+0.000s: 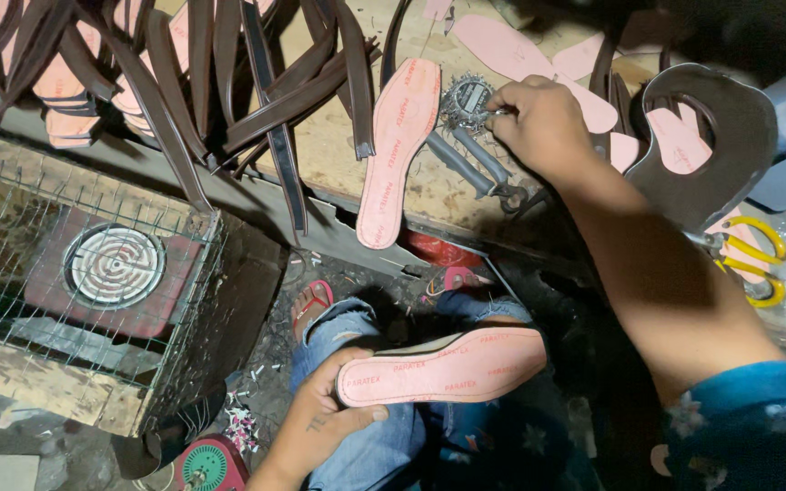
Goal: The person sits on the floor of a shoe workshop and lasts a shoe: they pull the dark upper over a wooden last, hammer the upper and heel area to shape it, trim excess material from the sole edge with scissors, then insert a pink insole into the shoe and press it into place.
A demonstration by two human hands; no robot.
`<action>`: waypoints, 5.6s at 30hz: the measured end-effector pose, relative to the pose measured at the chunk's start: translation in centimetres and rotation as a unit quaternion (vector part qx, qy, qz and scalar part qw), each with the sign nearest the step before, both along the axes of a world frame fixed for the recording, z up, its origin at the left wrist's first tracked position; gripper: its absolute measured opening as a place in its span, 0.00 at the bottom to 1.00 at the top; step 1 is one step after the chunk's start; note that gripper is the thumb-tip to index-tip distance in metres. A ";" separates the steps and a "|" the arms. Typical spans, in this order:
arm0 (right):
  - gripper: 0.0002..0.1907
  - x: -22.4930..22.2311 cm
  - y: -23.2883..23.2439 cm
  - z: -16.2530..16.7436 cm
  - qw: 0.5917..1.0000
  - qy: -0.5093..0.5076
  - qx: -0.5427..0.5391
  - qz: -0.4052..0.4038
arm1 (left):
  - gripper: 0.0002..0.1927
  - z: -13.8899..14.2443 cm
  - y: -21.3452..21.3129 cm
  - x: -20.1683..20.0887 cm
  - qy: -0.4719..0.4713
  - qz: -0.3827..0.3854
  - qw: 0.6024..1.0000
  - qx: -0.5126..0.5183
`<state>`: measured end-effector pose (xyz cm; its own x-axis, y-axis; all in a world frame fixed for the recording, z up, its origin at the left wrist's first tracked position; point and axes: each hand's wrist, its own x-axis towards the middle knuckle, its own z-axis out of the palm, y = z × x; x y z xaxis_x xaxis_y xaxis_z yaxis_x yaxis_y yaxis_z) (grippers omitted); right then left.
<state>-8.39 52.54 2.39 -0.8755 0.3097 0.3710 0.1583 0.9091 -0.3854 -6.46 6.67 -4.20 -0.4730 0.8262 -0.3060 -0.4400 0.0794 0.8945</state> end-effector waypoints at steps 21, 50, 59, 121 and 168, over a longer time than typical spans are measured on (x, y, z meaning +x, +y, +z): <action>0.06 1.5 2.2 -1.4 0.861 0.110 -0.494 -0.059 | 0.34 -0.1 -0.1 0.3 0.003 0.004 1.000 -0.009; 0.11 7.4 4.4 1.8 0.972 -0.142 -0.172 -0.076 | 0.35 -0.3 -0.1 0.6 0.021 0.003 1.000 -0.013; 0.10 7.7 3.4 2.2 0.996 -0.079 -0.027 -0.031 | 0.35 -0.2 -0.1 0.6 0.018 0.006 1.000 -0.019; 0.05 7.2 3.2 -1.0 0.991 -0.028 -0.075 -0.109 | 0.34 -0.1 0.2 0.3 0.024 0.002 0.999 -0.032; 0.15 7.8 3.9 -1.8 0.991 -0.089 0.026 -0.101 | 0.34 0.1 0.2 0.3 0.003 0.004 1.000 -0.018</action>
<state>-0.60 56.45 0.63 -0.8502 0.4705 0.2361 0.4008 0.8694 -0.2889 -6.17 6.88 -4.08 -0.4805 0.8112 -0.3333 -0.4360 0.1088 0.8933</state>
